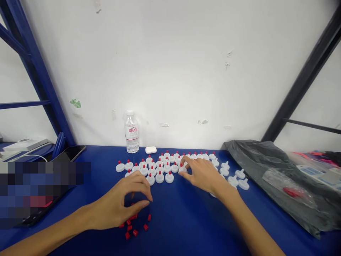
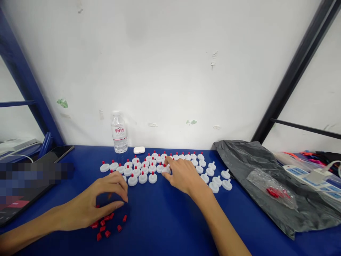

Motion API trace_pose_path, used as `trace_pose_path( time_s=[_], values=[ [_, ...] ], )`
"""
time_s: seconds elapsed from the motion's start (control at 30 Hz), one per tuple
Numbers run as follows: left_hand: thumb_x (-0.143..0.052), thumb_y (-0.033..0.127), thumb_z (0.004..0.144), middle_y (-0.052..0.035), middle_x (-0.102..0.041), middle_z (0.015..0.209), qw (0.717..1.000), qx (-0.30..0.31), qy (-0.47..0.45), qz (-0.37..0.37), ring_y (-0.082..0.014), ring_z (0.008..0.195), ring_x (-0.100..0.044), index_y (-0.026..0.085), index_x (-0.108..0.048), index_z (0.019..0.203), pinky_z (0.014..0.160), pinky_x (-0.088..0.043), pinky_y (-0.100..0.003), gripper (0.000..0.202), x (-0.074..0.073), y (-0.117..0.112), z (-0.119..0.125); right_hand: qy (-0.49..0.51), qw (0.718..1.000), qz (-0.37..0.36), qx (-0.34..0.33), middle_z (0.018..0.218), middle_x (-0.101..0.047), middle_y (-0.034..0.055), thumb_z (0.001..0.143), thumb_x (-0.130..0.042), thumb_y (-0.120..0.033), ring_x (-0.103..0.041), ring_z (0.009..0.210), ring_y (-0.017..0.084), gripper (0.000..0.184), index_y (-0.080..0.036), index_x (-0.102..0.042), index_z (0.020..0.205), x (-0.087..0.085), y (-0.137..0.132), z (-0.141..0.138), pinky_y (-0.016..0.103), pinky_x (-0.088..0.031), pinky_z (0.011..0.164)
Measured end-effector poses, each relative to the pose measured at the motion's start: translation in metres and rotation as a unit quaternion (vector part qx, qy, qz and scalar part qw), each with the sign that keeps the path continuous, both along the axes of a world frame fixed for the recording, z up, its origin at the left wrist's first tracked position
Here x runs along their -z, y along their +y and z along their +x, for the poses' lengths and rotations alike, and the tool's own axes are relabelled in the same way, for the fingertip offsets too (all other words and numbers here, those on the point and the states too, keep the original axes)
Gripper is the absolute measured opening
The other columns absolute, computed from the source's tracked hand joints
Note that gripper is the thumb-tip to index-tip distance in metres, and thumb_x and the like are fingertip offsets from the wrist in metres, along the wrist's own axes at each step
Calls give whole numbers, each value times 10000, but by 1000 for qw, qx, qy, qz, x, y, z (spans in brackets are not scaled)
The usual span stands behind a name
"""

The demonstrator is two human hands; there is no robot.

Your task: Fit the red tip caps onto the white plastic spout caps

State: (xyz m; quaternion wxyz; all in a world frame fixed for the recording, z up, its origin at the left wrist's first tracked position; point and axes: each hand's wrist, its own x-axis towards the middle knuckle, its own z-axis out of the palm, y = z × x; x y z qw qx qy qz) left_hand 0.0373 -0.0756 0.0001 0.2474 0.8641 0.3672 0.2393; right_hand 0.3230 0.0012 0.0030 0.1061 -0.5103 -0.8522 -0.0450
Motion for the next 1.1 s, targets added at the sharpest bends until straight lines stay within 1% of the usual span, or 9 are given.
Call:
trace_pose_path(
  time_s=[0.1, 0.33, 0.43, 0.57, 0.7, 0.8, 0.87, 0.97, 1.1],
  values=[
    [-608, 219, 929, -25, -638, 1026, 999, 34, 28, -11, -166, 979, -561, 259, -719, 973, 922, -452, -309, 126, 1, -5, 4, -4, 1000, -16, -10, 892, -743, 35, 932, -584, -468, -682, 877, 270, 295, -252, -589, 1133, 2, -2, -3, 310, -396, 691],
    [-673, 285, 904, -23, -652, 1031, 997, 34, 56, -51, -180, 978, -580, 306, -772, 968, 897, -480, -306, 119, 4, -5, 7, 53, 997, -30, -51, 1021, -701, 43, 877, -698, -341, -649, 950, 239, 173, -242, -647, 1009, 6, -2, -5, 305, -427, 729],
    [-664, 307, 913, -23, -654, 1018, 996, 38, 59, -62, -179, 972, -581, 316, -778, 963, 868, -489, -293, 125, 8, -3, 5, 68, 996, -21, -59, 997, -689, 35, 864, -719, -309, -641, 956, 224, 132, -243, -662, 962, 9, 1, -3, 298, -436, 735],
    [-663, 302, 915, -29, -661, 993, 996, 43, 52, -57, -179, 947, -584, 308, -780, 957, 835, -492, -284, 125, 13, -1, 3, 88, 994, -19, -56, 920, -691, 25, 940, -614, -367, -651, 897, 203, 134, -249, -677, 947, 6, 5, 3, 284, -430, 714],
    [-650, 303, 927, -25, -659, 996, 996, 41, 63, -54, -174, 952, -580, 299, -770, 957, 849, -485, -279, 124, 15, 1, 4, 110, 993, 33, 33, 917, -711, 36, 1021, -417, -319, -655, 818, 192, 268, -242, -672, 989, -5, 11, 15, 279, -398, 654],
    [-619, 286, 947, -28, -649, 1023, 995, 39, 70, -51, -172, 975, -580, 275, -748, 962, 870, -481, -279, 130, 14, 0, 5, 95, 983, 45, 149, 958, -724, 63, 990, -441, -266, -664, 856, 216, 239, -223, -671, 1042, -5, 19, 29, 289, -391, 643],
    [-596, 270, 958, -32, -643, 1038, 996, 33, 70, -51, -168, 976, -585, 256, -728, 957, 881, -479, -279, 133, 12, 0, 5, 84, 977, 26, 195, 983, -729, 97, 949, -509, -255, -671, 897, 247, 212, -193, -680, 1058, 1, 25, 37, 305, -403, 662],
    [-574, 270, 964, -31, -659, 1027, 997, 22, 61, -49, -167, 964, -598, 243, -702, 959, 886, -477, -279, 131, 11, 1, 5, 79, 975, 0, 209, 934, -737, 114, 866, -628, -237, -682, 862, 272, 163, -175, -703, 997, 14, 30, 44, 321, -408, 659],
    [-588, 304, 950, -20, -689, 951, 999, -17, 40, -27, -156, 861, -614, 243, -702, 963, 787, -483, -256, 129, 13, 5, 4, 99, 976, -2, 196, 861, -728, 82, 835, -626, -170, -679, 825, 251, 76, -200, -695, 829, 19, 33, 44, 310, -398, 649]
  ],
)
